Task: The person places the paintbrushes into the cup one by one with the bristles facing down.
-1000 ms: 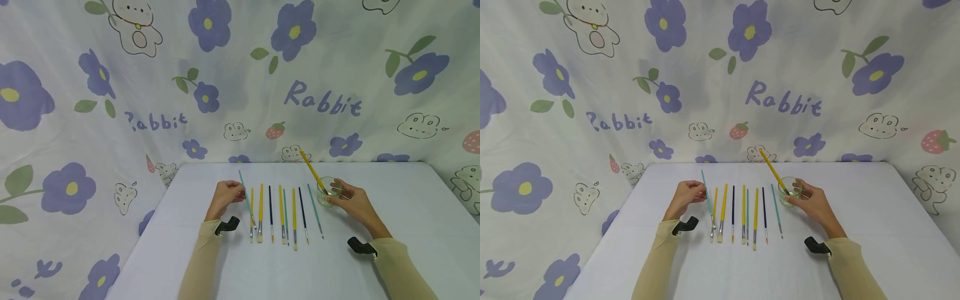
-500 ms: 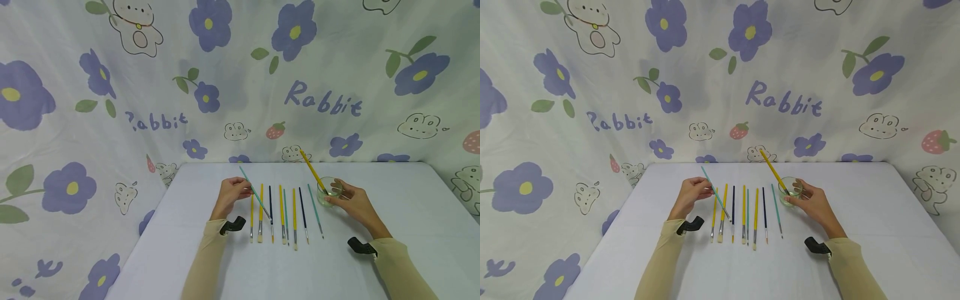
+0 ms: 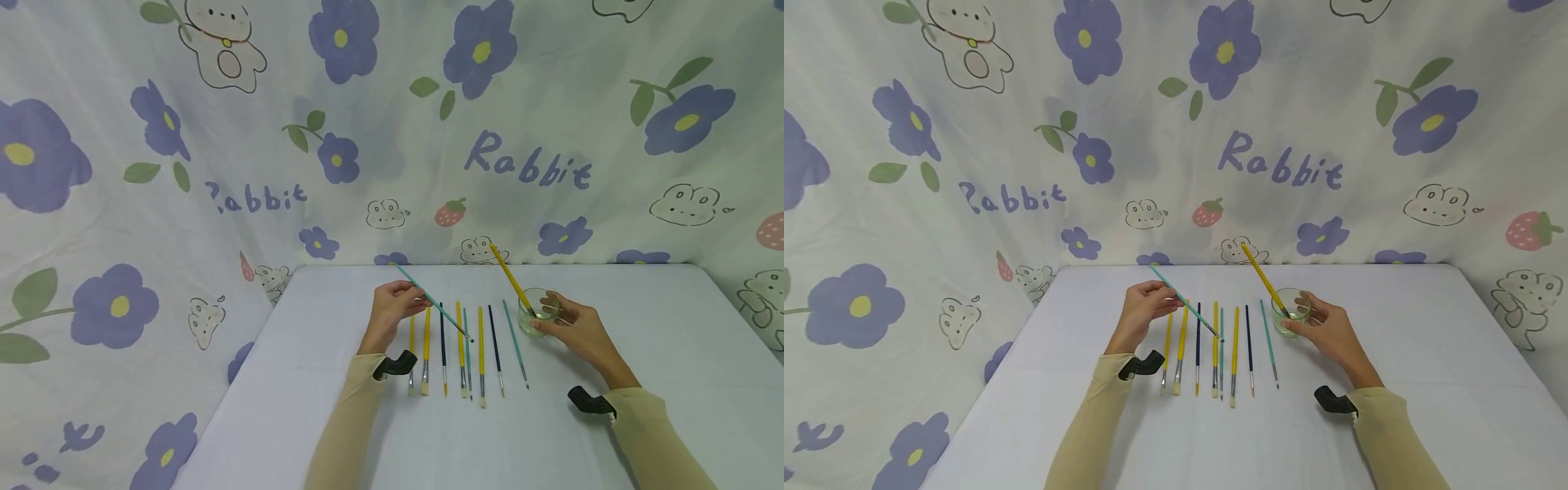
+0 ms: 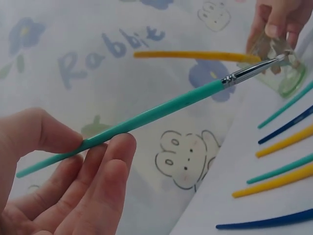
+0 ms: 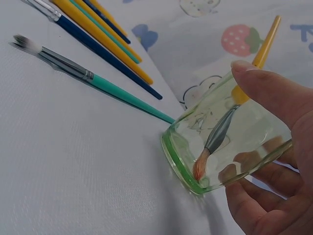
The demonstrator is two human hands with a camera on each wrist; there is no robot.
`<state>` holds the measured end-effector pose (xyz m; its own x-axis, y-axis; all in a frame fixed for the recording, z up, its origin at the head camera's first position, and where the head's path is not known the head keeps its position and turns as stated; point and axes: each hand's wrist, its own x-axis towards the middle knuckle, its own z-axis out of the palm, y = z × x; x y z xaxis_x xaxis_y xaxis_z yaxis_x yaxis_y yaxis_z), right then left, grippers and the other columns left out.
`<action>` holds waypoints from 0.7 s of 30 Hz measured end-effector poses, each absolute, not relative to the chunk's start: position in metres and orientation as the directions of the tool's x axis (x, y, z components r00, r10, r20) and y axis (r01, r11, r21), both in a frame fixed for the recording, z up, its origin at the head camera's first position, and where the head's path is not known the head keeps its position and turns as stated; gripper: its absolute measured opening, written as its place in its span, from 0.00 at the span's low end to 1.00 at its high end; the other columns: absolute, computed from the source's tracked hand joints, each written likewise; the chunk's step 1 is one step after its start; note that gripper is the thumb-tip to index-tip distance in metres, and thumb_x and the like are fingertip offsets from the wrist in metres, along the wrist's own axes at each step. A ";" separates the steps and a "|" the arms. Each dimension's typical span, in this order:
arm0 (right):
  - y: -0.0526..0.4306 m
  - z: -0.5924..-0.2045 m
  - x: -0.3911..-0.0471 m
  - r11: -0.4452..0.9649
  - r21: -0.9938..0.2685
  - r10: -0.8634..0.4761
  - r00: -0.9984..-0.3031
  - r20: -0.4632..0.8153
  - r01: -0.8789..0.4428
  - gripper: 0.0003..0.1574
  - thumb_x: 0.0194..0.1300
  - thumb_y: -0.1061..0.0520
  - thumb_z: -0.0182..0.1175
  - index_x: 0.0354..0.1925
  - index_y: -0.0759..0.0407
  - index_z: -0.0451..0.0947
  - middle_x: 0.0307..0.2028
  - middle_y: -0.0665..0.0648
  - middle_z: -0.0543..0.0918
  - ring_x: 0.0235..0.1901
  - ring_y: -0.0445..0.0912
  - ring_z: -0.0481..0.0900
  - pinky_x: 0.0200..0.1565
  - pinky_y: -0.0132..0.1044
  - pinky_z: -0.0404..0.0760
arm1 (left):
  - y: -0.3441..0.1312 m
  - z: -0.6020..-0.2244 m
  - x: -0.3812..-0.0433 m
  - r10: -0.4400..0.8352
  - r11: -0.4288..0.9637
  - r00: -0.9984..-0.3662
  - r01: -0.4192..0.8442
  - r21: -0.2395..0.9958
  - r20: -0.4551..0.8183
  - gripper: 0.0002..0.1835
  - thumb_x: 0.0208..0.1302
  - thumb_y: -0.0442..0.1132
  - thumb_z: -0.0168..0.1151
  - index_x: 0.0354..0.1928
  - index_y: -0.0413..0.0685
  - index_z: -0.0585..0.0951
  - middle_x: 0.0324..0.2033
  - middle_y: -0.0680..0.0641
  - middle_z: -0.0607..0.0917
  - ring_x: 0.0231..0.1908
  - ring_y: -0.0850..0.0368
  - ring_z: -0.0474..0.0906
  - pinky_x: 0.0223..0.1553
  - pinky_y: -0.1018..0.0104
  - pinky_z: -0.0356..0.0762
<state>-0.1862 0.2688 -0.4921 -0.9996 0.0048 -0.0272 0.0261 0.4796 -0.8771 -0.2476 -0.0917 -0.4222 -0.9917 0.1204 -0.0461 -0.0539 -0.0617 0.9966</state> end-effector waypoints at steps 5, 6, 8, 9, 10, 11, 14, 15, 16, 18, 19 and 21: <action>0.269 -0.492 -0.186 0.477 -0.879 0.005 -1.000 -0.029 0.028 0.63 0.64 0.32 0.69 0.82 0.57 0.51 0.73 0.64 0.72 0.74 0.67 0.67 0.72 0.61 0.71 | -0.081 -0.420 -0.248 0.136 -0.103 -0.991 -0.029 0.994 -0.015 0.06 0.65 0.31 0.65 0.42 0.34 0.82 0.25 0.52 0.90 0.28 0.60 0.90 0.38 0.67 0.91; 0.269 -0.493 -0.186 0.475 -0.879 0.006 -1.000 -0.030 0.030 0.64 0.64 0.32 0.69 0.82 0.57 0.52 0.74 0.65 0.72 0.74 0.67 0.66 0.72 0.61 0.71 | -0.079 -0.420 -0.249 0.138 -0.109 -0.990 -0.023 0.994 -0.008 0.06 0.66 0.30 0.65 0.42 0.34 0.82 0.25 0.52 0.90 0.28 0.60 0.90 0.38 0.67 0.91; 0.269 -0.493 -0.187 0.475 -0.879 0.008 -0.999 -0.033 0.033 0.64 0.63 0.32 0.69 0.82 0.57 0.51 0.74 0.65 0.71 0.75 0.67 0.66 0.72 0.62 0.70 | -0.074 -0.419 -0.250 0.142 -0.120 -0.990 -0.013 0.993 0.004 0.06 0.65 0.30 0.65 0.41 0.35 0.82 0.25 0.52 0.90 0.27 0.60 0.90 0.38 0.67 0.91; 0.269 -0.493 -0.187 0.475 -0.879 0.009 -0.999 -0.035 0.035 0.64 0.63 0.32 0.69 0.82 0.57 0.51 0.74 0.65 0.71 0.75 0.67 0.66 0.72 0.63 0.70 | -0.072 -0.419 -0.250 0.144 -0.123 -0.990 -0.008 0.992 0.010 0.05 0.65 0.30 0.65 0.41 0.35 0.83 0.25 0.52 0.90 0.27 0.60 0.90 0.38 0.67 0.91; 0.269 -0.493 -0.187 0.477 -0.878 0.010 -0.999 -0.036 0.037 0.64 0.63 0.32 0.70 0.82 0.57 0.51 0.74 0.66 0.71 0.75 0.68 0.65 0.72 0.63 0.70 | -0.070 -0.418 -0.250 0.146 -0.127 -0.989 -0.003 0.992 0.016 0.05 0.65 0.30 0.65 0.41 0.35 0.83 0.25 0.52 0.90 0.27 0.60 0.90 0.38 0.67 0.91; 0.269 -0.493 -0.187 0.477 -0.878 0.012 -0.999 -0.038 0.039 0.64 0.63 0.32 0.70 0.82 0.57 0.51 0.74 0.66 0.71 0.75 0.68 0.65 0.72 0.64 0.70 | -0.068 -0.418 -0.251 0.149 -0.133 -0.989 0.002 0.991 0.022 0.05 0.65 0.30 0.65 0.41 0.35 0.82 0.25 0.52 0.90 0.28 0.60 0.90 0.38 0.67 0.91; 0.268 -0.493 -0.188 0.481 -0.876 0.013 -0.999 -0.041 0.042 0.64 0.63 0.32 0.70 0.82 0.58 0.51 0.74 0.66 0.70 0.75 0.68 0.65 0.72 0.64 0.70 | -0.062 -0.416 -0.252 0.151 -0.150 -0.988 0.008 0.989 0.031 0.05 0.65 0.30 0.66 0.40 0.36 0.82 0.26 0.51 0.90 0.28 0.59 0.90 0.38 0.67 0.91; 0.268 -0.494 -0.188 0.481 -0.876 0.013 -0.999 -0.041 0.042 0.64 0.63 0.33 0.70 0.82 0.58 0.51 0.74 0.66 0.70 0.75 0.68 0.65 0.72 0.64 0.70 | -0.060 -0.415 -0.252 0.150 -0.155 -0.988 0.011 0.988 0.035 0.05 0.65 0.30 0.66 0.40 0.36 0.82 0.26 0.51 0.90 0.28 0.59 0.90 0.38 0.67 0.91; 0.268 -0.494 -0.188 0.481 -0.876 0.014 -0.999 -0.041 0.043 0.64 0.63 0.33 0.70 0.82 0.58 0.51 0.74 0.66 0.71 0.75 0.68 0.65 0.72 0.63 0.71 | -0.058 -0.415 -0.252 0.149 -0.161 -0.988 0.013 0.987 0.038 0.05 0.65 0.30 0.66 0.40 0.35 0.82 0.26 0.51 0.90 0.28 0.59 0.90 0.39 0.66 0.91; 0.268 -0.494 -0.188 0.479 -0.877 0.014 -0.999 -0.042 0.044 0.64 0.63 0.33 0.70 0.82 0.58 0.51 0.74 0.66 0.70 0.75 0.68 0.66 0.72 0.63 0.71 | -0.054 -0.413 -0.252 0.146 -0.173 -0.988 0.022 0.985 0.048 0.07 0.65 0.31 0.67 0.41 0.34 0.82 0.26 0.51 0.91 0.28 0.59 0.90 0.39 0.66 0.91; 0.268 -0.493 -0.188 0.478 -0.877 0.014 -0.999 -0.043 0.045 0.64 0.63 0.33 0.70 0.82 0.58 0.50 0.74 0.66 0.70 0.75 0.68 0.65 0.72 0.63 0.71 | -0.052 -0.412 -0.252 0.145 -0.176 -0.988 0.027 0.984 0.053 0.07 0.65 0.31 0.67 0.42 0.33 0.82 0.26 0.50 0.91 0.28 0.59 0.90 0.39 0.65 0.91; 0.267 -0.493 -0.188 0.479 -0.877 0.015 -0.999 -0.044 0.046 0.64 0.64 0.33 0.70 0.82 0.58 0.50 0.74 0.66 0.70 0.74 0.68 0.65 0.72 0.64 0.71 | -0.049 -0.410 -0.252 0.146 -0.183 -0.987 0.039 0.982 0.066 0.08 0.65 0.31 0.68 0.43 0.32 0.82 0.27 0.50 0.91 0.28 0.59 0.90 0.39 0.65 0.91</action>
